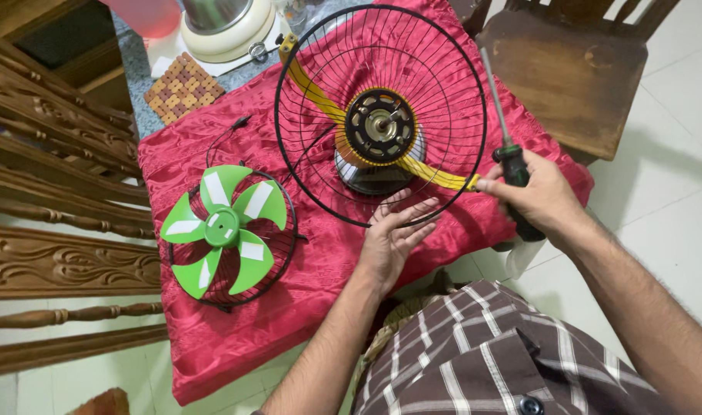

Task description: The person removes the front grill and fan blade from a table fan, then uses a screwdriver to loosen screws on the motor housing and cage. The blade and grill are set aside on the table.

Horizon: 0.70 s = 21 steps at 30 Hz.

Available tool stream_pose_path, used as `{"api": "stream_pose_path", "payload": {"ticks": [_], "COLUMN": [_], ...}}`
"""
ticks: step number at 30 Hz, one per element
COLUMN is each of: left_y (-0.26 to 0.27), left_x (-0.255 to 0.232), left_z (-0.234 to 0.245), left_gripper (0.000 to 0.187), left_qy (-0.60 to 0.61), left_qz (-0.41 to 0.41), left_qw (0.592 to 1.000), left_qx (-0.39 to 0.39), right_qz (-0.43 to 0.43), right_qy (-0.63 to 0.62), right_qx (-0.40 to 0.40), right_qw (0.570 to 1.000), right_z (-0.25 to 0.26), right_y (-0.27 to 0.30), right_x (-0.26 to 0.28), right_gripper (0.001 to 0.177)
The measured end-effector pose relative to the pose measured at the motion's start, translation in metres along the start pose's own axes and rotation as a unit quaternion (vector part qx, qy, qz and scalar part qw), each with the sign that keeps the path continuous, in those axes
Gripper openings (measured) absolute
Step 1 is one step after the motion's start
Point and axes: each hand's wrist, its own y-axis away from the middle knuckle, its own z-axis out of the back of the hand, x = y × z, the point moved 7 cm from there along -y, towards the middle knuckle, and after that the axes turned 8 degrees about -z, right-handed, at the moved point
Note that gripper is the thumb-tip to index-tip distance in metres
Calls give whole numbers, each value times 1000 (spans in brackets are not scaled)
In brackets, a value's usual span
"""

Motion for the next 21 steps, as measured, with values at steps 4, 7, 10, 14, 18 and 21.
{"api": "stream_pose_path", "payload": {"ticks": [4,7,10,14,18,21], "left_y": [1,-1,0,6,14,17], "left_x": [1,-2,-7,-14,-14,-8], "left_z": [-4,-1,7,23,33,42], "left_gripper": [49,50,48,47,47,48], "left_qy": [-17,-51,-87,-87,7,31], "left_qz": [-15,-27,-43,-38,-59,-60], "left_qw": [999,997,993,992,994,991], "left_qx": [-30,-49,-65,-79,-95,-120], "right_qz": [14,10,-7,-14,-5,-5], "right_qy": [50,71,59,36,38,25], "right_qx": [36,61,75,83,101,102], "right_qw": [998,996,995,996,994,994], "right_z": [6,7,6,5,3,2], "right_y": [-11,-16,-20,-23,-26,-27], "right_x": [-3,-3,-5,-5,-4,-5], "right_gripper": [25,26,28,31,30,29]}}
